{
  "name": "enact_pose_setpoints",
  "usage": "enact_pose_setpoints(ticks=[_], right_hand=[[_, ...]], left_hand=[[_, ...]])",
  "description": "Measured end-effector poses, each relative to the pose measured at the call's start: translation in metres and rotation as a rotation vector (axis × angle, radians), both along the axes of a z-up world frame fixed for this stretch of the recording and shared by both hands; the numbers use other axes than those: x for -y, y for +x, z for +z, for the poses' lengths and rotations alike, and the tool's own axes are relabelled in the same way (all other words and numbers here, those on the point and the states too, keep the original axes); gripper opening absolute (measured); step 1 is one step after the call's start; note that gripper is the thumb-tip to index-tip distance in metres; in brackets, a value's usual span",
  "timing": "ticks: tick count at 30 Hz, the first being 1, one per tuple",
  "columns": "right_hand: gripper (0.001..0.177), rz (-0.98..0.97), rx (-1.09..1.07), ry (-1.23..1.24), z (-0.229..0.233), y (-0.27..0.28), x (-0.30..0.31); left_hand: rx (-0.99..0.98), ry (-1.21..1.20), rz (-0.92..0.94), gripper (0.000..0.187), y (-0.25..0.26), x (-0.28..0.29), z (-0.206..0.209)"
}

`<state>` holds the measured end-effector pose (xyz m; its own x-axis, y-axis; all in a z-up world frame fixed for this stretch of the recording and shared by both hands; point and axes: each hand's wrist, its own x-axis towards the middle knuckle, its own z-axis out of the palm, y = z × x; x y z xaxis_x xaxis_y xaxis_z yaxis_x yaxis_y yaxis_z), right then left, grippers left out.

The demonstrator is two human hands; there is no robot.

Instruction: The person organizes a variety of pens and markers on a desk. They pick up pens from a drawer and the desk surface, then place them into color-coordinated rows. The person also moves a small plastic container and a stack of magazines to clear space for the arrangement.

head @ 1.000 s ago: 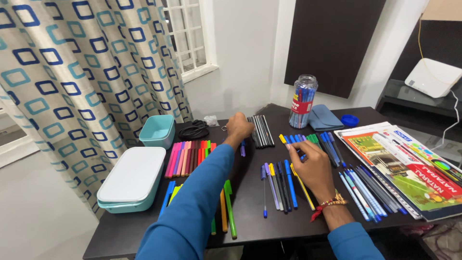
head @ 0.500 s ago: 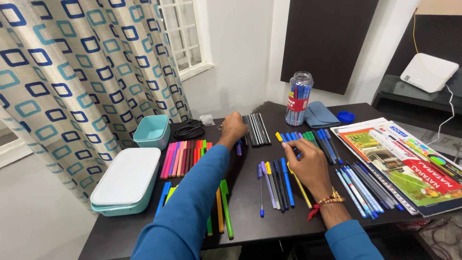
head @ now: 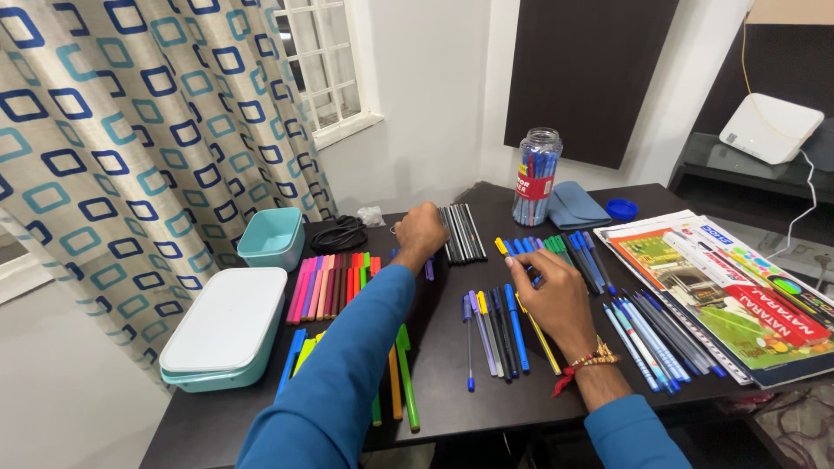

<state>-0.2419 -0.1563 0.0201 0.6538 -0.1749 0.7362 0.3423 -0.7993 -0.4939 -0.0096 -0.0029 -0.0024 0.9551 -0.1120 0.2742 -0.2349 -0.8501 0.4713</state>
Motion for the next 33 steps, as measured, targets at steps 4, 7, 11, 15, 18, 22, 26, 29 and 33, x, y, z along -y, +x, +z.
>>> enact_pose_setpoints(ticks=[4,7,11,15,18,22,26,29,33], right_hand=[[0.016,0.008,0.000,0.000,0.000,0.000,0.000],[0.016,0.005,-0.004,-0.007,0.000,0.000,0.000],[0.016,0.010,-0.003,-0.007,0.000,0.000,0.001],[0.016,0.006,-0.008,-0.003,0.000,0.000,0.000],[0.015,0.023,0.028,-0.013,0.000,0.001,0.002],[0.014,0.022,0.030,-0.003,-0.001,0.002,0.001],[0.014,0.023,0.037,-0.016,-0.001,0.002,0.002],[0.015,0.015,0.014,-0.014,0.001,0.000,-0.002],[0.015,0.031,-0.014,-0.024,0.003,-0.004,-0.004]], left_hand=[[0.002,-0.024,-0.001,0.026,-0.002,0.001,0.000],[0.023,-0.027,-0.002,0.025,-0.003,0.001,-0.001],[0.023,-0.036,-0.016,0.024,-0.004,-0.002,-0.001],[0.060,-0.014,-0.030,0.023,-0.008,-0.004,-0.001],[0.074,-0.047,-0.054,0.024,-0.012,-0.006,0.001],[0.135,-0.117,-0.117,0.025,-0.030,-0.010,0.011],[0.147,-0.235,-0.215,0.026,-0.067,-0.011,0.030],[0.215,-0.262,-0.318,0.026,-0.100,-0.013,0.046],[0.436,-0.231,-0.456,0.023,-0.145,-0.021,0.057]])
